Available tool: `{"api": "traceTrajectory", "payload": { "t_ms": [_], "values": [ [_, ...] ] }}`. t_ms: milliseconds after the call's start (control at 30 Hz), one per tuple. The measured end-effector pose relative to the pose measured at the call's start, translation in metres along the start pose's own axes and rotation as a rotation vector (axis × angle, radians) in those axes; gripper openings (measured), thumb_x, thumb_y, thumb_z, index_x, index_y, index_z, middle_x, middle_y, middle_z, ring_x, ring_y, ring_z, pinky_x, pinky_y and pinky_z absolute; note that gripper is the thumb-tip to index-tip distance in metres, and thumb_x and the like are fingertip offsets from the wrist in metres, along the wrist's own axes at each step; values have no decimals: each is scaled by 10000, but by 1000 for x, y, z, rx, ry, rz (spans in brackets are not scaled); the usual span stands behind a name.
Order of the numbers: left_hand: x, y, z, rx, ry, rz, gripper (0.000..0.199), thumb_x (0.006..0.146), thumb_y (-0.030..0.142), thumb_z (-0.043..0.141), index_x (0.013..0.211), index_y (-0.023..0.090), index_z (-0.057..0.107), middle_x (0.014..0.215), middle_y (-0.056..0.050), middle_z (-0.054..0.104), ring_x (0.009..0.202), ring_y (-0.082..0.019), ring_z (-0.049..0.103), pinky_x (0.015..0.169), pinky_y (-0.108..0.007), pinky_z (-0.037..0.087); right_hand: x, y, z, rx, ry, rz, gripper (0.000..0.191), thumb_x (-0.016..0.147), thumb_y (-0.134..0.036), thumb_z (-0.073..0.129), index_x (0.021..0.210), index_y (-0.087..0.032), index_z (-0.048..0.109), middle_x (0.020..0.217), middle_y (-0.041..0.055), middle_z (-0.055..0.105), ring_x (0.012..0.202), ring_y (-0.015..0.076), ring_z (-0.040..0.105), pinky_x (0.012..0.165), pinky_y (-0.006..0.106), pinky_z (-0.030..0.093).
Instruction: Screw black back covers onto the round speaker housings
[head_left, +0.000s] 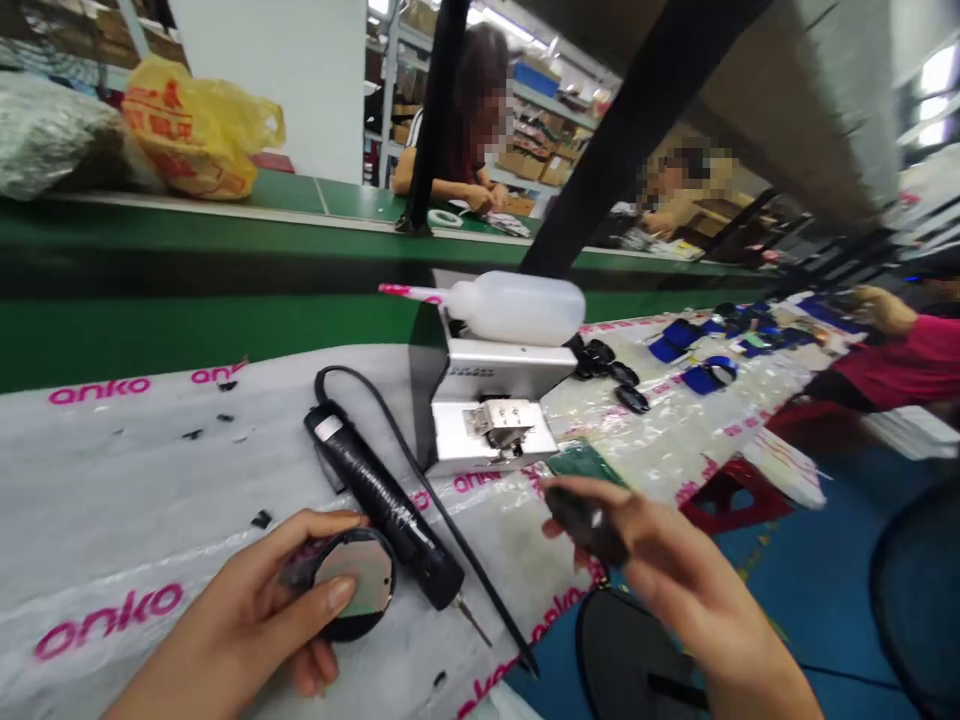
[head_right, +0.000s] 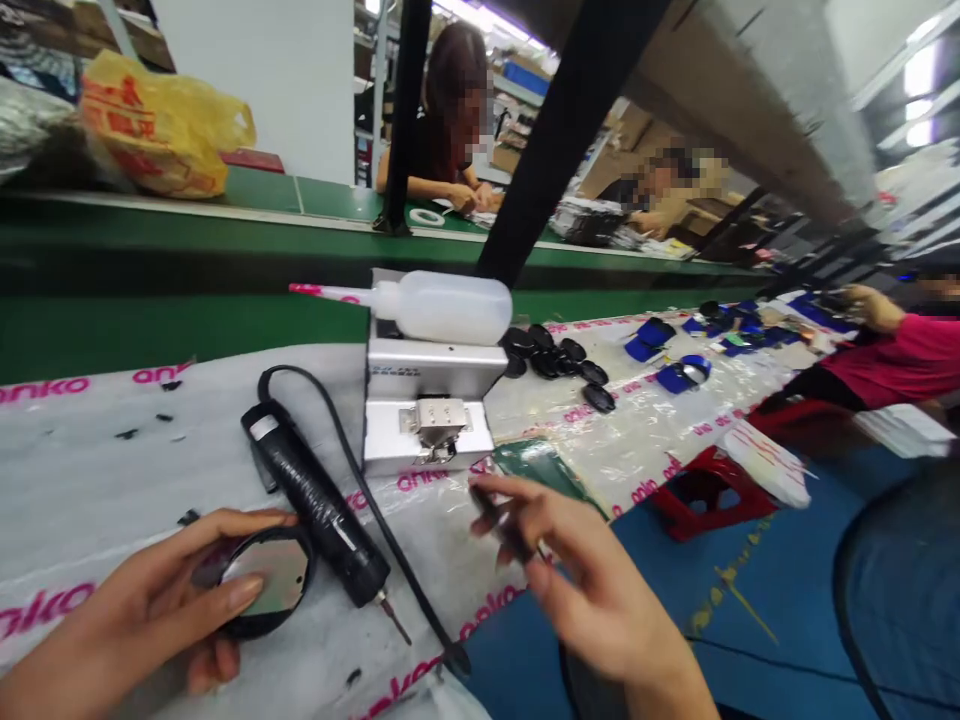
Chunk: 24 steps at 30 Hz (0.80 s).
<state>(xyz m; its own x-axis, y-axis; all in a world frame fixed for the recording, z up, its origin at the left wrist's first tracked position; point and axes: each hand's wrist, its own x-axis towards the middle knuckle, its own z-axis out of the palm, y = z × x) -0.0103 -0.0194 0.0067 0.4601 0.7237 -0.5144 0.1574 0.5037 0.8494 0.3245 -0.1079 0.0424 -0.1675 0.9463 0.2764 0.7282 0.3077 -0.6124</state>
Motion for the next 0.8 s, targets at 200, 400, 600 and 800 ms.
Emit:
{"api": "traceTrajectory", "payload": {
  "t_ms": [200,400,600,800],
  "values": [
    [-2,4,-3,-20,-114,12,409,868,442,711,1174,231,537,836,-9,721,500,-122,649,455,-208,514,25,-62,58,-146,-307,-273,459,764,-59,564,1148,-296,647,1373,69,518,1170,207,596,905,310,579],
    [-6,1,-1,-41,-115,36,313,901,419,659,1106,237,508,887,4,675,491,-95,607,452,-206,511,41,-70,85,-109,-335,-251,249,875,-197,626,1120,-244,617,1419,107,428,1249,221,535,967,325,551],
    [-10,1,2,-9,-76,9,304,877,417,654,1058,255,471,789,50,598,474,-98,577,406,-194,482,40,-62,90,-13,-259,-206,452,898,-235,695,1310,-254,511,1384,96,487,1261,174,541,1026,264,512],
    [-14,4,2,43,13,-58,293,836,376,690,950,269,443,763,64,590,480,-104,561,382,-176,444,35,-66,102,127,-84,-164,700,814,-157,782,1410,-233,423,1366,112,527,1290,216,533,1060,321,505]
  ]
}}
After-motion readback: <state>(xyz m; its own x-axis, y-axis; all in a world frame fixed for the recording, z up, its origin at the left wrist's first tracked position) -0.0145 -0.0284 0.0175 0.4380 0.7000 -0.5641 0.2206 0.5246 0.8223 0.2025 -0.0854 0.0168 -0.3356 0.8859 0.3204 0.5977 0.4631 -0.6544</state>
